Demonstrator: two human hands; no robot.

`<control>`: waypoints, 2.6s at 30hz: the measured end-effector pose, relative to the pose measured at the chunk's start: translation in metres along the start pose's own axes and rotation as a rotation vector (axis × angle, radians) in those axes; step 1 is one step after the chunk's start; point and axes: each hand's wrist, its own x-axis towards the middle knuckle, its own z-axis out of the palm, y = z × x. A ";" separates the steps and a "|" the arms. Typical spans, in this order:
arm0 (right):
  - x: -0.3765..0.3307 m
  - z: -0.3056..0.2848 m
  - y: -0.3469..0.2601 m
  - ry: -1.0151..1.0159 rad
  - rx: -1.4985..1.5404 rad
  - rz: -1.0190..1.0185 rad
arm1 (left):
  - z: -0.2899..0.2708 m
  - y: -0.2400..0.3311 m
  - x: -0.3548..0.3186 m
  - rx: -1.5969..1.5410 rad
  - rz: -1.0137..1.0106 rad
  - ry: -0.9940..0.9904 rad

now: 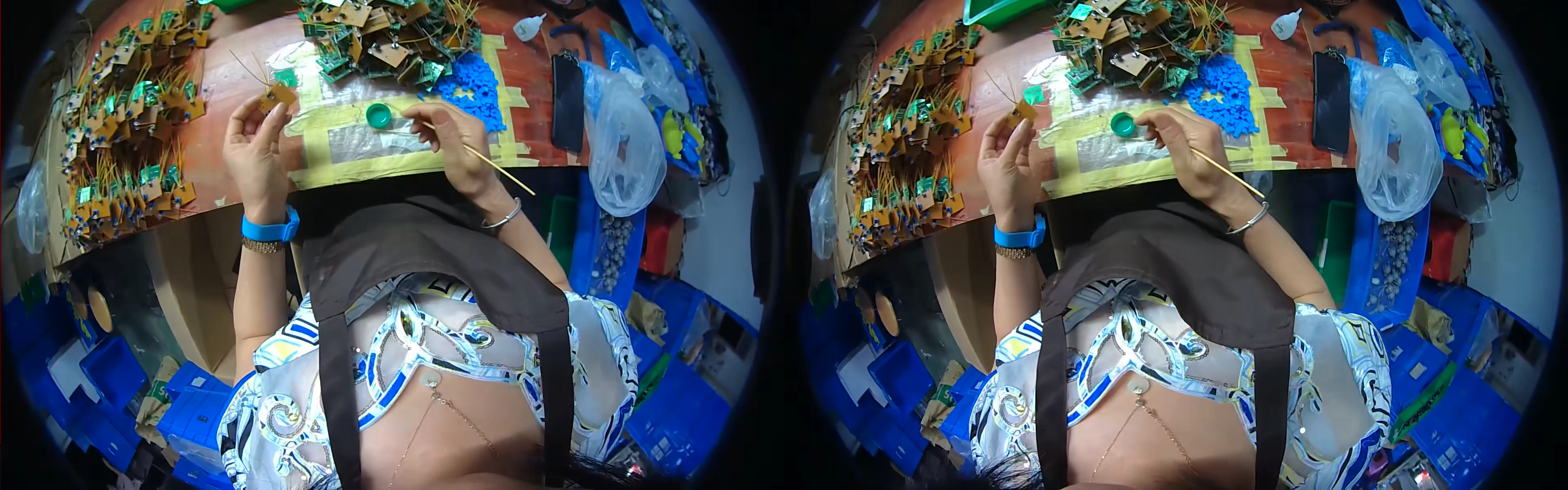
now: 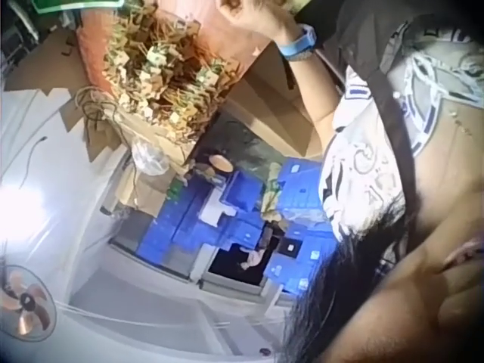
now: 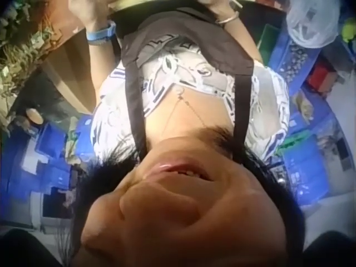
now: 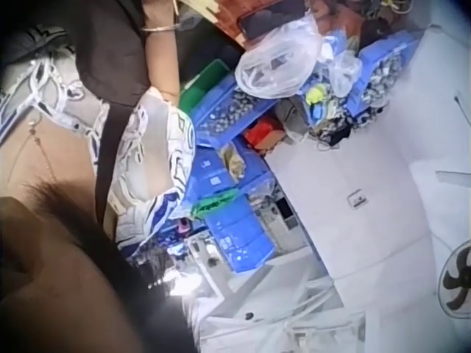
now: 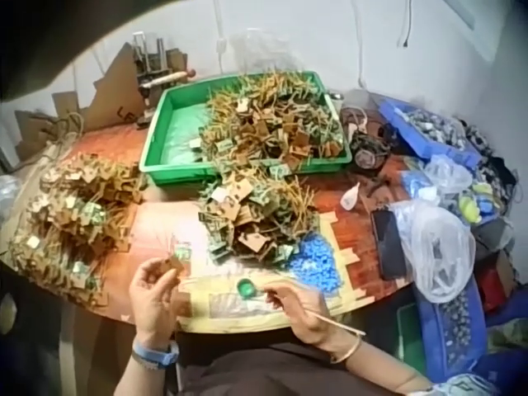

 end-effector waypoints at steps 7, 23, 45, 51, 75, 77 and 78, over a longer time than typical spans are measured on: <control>0.001 0.022 0.020 0.060 -0.041 0.013 | 0.008 -0.005 -0.023 -0.082 -0.142 0.058; 0.000 0.026 -0.010 0.051 0.273 0.013 | 0.026 -0.010 -0.040 0.328 -0.046 -0.063; 0.009 0.036 -0.014 0.015 0.127 -0.113 | 0.043 0.011 -0.047 -0.036 -0.403 -0.172; 0.010 0.033 -0.016 0.025 -0.039 -0.227 | 0.045 0.010 -0.047 -0.004 -0.370 -0.164; 0.017 0.002 0.042 0.339 -0.816 -0.250 | 0.041 0.007 -0.051 0.031 -0.394 -0.166; 0.020 0.005 0.045 0.340 -0.901 -0.256 | 0.040 0.006 -0.051 0.036 -0.382 -0.166; 0.020 0.005 0.045 0.339 -0.900 -0.256 | 0.041 0.006 -0.051 0.040 -0.371 -0.168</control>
